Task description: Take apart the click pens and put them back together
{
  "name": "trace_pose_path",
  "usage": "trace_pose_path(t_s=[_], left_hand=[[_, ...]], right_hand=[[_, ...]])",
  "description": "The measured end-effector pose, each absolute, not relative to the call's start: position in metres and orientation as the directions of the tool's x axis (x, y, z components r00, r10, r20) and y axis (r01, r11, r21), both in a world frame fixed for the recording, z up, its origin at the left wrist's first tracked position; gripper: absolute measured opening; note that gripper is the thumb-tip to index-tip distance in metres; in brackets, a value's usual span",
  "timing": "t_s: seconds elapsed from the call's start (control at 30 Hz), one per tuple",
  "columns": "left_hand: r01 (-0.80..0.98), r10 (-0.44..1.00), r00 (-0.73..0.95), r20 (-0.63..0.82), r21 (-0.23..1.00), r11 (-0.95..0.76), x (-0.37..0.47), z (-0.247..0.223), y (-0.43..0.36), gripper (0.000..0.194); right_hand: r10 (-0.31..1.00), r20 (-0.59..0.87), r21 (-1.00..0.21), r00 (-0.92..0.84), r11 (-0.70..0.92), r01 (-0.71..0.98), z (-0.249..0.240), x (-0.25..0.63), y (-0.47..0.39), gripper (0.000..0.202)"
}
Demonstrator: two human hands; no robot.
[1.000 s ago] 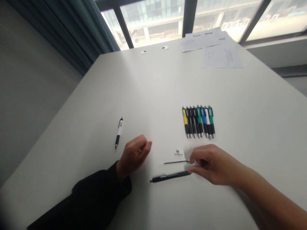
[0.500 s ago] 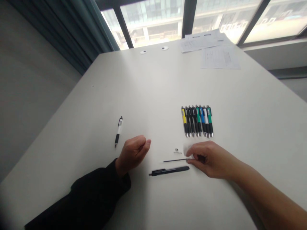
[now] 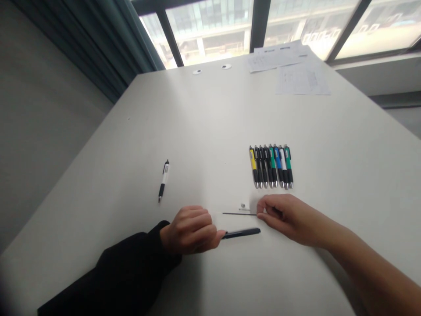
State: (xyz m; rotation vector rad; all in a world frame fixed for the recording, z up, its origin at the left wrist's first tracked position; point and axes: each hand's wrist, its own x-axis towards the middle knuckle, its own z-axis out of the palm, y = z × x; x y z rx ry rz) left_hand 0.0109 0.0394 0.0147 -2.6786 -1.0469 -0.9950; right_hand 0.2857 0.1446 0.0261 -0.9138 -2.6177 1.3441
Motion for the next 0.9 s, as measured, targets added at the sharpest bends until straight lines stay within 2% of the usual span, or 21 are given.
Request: trace_pose_path(t_s=[0.1, 0.2, 0.3, 0.43, 0.5, 0.6, 0.73, 0.8, 0.9], left_hand=[[0.643, 0.598, 0.554, 0.579, 0.16, -0.749, 0.021, 0.016, 0.036, 0.037], [0.683, 0.697, 0.57, 0.435, 0.222, -0.696, 0.035, 0.011, 0.035, 0.043], [0.677, 0.773, 0.575, 0.267, 0.375, -0.633, 0.042, 0.005, 0.035, 0.042], [0.595, 0.828, 0.537, 0.162, 0.623, -0.508, 0.036, 0.006, 0.039, 0.011], [0.49, 0.868, 0.48, 0.129, 0.781, -0.387, 0.03, 0.011, 0.042, 0.008], [0.267, 0.906, 0.424, 0.01, 0.954, -0.135, 0.019, 0.017, 0.047, 0.016], [-0.042, 0.898, 0.418, -0.136, 0.985, 0.169, 0.009, 0.013, 0.051, 0.028], [-0.125, 0.889, 0.431, -0.153, 0.966, 0.227, 0.009, 0.011, 0.051, 0.028], [-0.155, 0.875, 0.457, -0.162, 0.954, 0.257, 0.01, 0.01, 0.05, 0.026]], right_hand=[[0.584, -0.198, -0.813, -0.787, 0.351, 0.465, 0.027, 0.285, 0.144, 0.026], [0.647, -0.154, -0.869, -0.747, 0.272, 0.414, 0.028, 0.284, 0.143, 0.026], [0.707, -0.129, -0.931, -0.695, 0.155, 0.33, 0.027, 0.287, 0.142, 0.024], [0.742, -0.099, -0.987, -0.663, 0.011, 0.159, 0.019, 0.295, 0.142, 0.021], [0.76, -0.063, -0.998, -0.647, -0.067, 0.019, 0.015, 0.296, 0.143, 0.019], [0.787, -0.069, -0.975, -0.613, -0.185, -0.127, 0.014, 0.294, 0.145, 0.023], [0.806, -0.104, -0.951, -0.582, -0.252, -0.179, 0.021, 0.29, 0.148, 0.027], [0.827, -0.115, -0.95, -0.55, -0.253, -0.182, 0.026, 0.29, 0.149, 0.03], [0.848, -0.117, -0.962, -0.517, -0.226, -0.153, 0.027, 0.292, 0.15, 0.033]])
